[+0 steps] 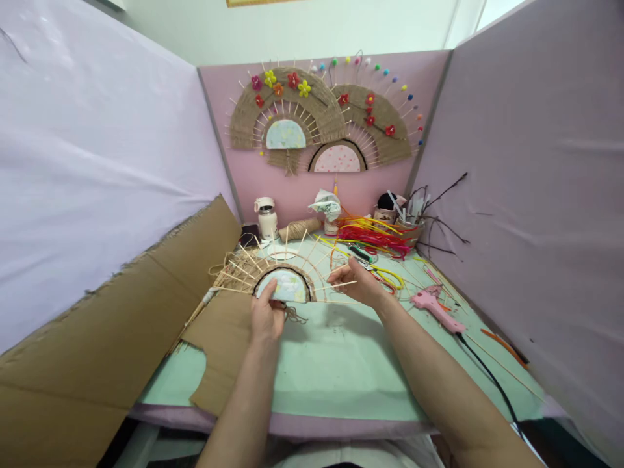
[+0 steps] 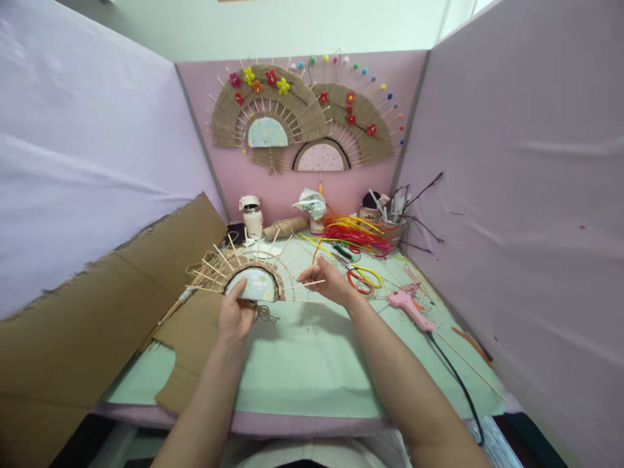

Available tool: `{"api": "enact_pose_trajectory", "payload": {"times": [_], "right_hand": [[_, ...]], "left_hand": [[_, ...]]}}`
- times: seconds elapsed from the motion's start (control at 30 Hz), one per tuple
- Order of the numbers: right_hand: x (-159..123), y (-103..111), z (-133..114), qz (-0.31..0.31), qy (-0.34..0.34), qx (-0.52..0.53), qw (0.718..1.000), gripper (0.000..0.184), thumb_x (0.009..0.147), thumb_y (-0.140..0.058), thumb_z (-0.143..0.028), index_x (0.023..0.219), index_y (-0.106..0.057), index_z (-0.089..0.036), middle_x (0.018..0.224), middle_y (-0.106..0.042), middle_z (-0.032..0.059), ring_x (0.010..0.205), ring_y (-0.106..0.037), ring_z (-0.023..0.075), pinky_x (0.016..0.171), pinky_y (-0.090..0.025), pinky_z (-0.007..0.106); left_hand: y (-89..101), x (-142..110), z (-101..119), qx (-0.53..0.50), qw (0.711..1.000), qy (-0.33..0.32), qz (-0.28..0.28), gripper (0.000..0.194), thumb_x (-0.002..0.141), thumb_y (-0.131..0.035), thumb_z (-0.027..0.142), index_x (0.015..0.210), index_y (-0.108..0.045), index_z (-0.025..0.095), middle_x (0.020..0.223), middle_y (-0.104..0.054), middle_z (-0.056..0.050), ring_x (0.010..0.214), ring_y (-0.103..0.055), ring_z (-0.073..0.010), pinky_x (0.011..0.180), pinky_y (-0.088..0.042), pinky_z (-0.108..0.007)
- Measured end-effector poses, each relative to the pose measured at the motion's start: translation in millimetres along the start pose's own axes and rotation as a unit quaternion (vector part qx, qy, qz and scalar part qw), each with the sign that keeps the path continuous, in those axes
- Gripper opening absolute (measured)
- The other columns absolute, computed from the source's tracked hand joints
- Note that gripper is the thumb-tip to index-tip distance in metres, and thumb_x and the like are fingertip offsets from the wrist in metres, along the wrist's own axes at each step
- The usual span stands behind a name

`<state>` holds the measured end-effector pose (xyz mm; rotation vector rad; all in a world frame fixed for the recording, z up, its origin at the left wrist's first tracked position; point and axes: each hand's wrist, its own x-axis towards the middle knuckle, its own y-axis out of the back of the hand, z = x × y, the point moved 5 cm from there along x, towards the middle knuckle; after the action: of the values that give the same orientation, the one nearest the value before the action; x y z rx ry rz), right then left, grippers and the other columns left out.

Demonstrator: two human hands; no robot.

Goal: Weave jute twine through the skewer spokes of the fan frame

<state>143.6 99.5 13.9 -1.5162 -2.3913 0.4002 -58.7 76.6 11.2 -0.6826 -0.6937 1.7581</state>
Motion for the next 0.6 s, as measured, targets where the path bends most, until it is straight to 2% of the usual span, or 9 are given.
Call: {"api": "enact_pose_trajectory", "payload": {"times": [0.2, 0.33, 0.43, 0.5, 0.57, 0.6], "right_hand": [[2, 3, 3, 0.008, 0.019, -0.023, 1.000, 0.051, 0.073, -0.056, -0.061, 0.073, -0.072, -0.013, 0.065, -0.060, 0.0059, 0.059, -0.048, 0.0112, 0.056, -0.036, 0.024], [4, 6, 5, 0.009, 0.011, -0.024, 1.000, 0.060, 0.075, -0.047, -0.068, 0.073, -0.071, -0.013, 0.059, -0.058, 0.0050, 0.055, -0.048, 0.0112, 0.055, -0.037, 0.024], [5, 9, 5, 0.020, -0.005, -0.003, 1.000, 0.064, 0.077, -0.041, -0.070, 0.075, -0.070, -0.013, 0.063, -0.061, 0.0071, 0.061, -0.055, 0.0133, 0.060, -0.042, 0.025], [5, 8, 8, 0.032, -0.037, -0.004, 0.999, 0.052, 0.076, -0.051, -0.062, 0.079, -0.068, -0.014, 0.067, -0.064, 0.0067, 0.063, -0.057, 0.0132, 0.062, -0.044, 0.026], [3, 3, 12, 0.028, -0.060, -0.041, 0.997, 0.036, 0.070, -0.067, -0.046, 0.087, -0.067, -0.015, 0.071, -0.065, 0.0045, 0.059, -0.057, 0.0113, 0.060, -0.044, 0.025], [2, -1, 13, 0.018, -0.062, -0.071, 0.995, 0.035, 0.067, -0.071, -0.039, 0.091, -0.065, -0.015, 0.072, -0.065, 0.0034, 0.058, -0.056, 0.0103, 0.058, -0.044, 0.024]], "left_hand": [[-1.1, -2, 2, -0.002, 1.000, -0.021, 0.000, 0.024, 0.063, -0.070, 0.013, 0.086, -0.063, 0.014, 0.084, -0.070, -0.003, 0.076, -0.066, -0.0152, 0.070, -0.053, -0.027], [-2.0, -4, 4, -0.014, 1.000, -0.025, -0.001, 0.023, 0.063, -0.071, 0.011, 0.084, -0.063, 0.014, 0.080, -0.070, -0.002, 0.074, -0.065, -0.0134, 0.068, -0.053, -0.024], [-0.6, -3, 4, -0.024, 1.000, -0.011, 0.012, 0.019, 0.065, -0.069, 0.012, 0.083, -0.063, 0.014, 0.077, -0.070, -0.002, 0.070, -0.065, -0.0123, 0.066, -0.052, -0.022], [0.0, -2, 4, -0.030, 0.999, 0.002, 0.018, 0.017, 0.067, -0.067, 0.012, 0.083, -0.063, 0.014, 0.077, -0.070, -0.002, 0.070, -0.065, -0.0120, 0.065, -0.052, -0.022], [-0.9, -2, 2, -0.036, 0.999, 0.023, 0.015, 0.014, 0.068, -0.065, 0.011, 0.082, -0.063, 0.013, 0.076, -0.070, -0.002, 0.068, -0.066, -0.0118, 0.064, -0.052, -0.021], [-1.8, -2, 0, -0.038, 0.999, 0.036, 0.011, 0.012, 0.069, -0.064, 0.011, 0.081, -0.064, 0.013, 0.076, -0.070, -0.002, 0.067, -0.066, -0.0118, 0.063, -0.052, -0.021]]}}
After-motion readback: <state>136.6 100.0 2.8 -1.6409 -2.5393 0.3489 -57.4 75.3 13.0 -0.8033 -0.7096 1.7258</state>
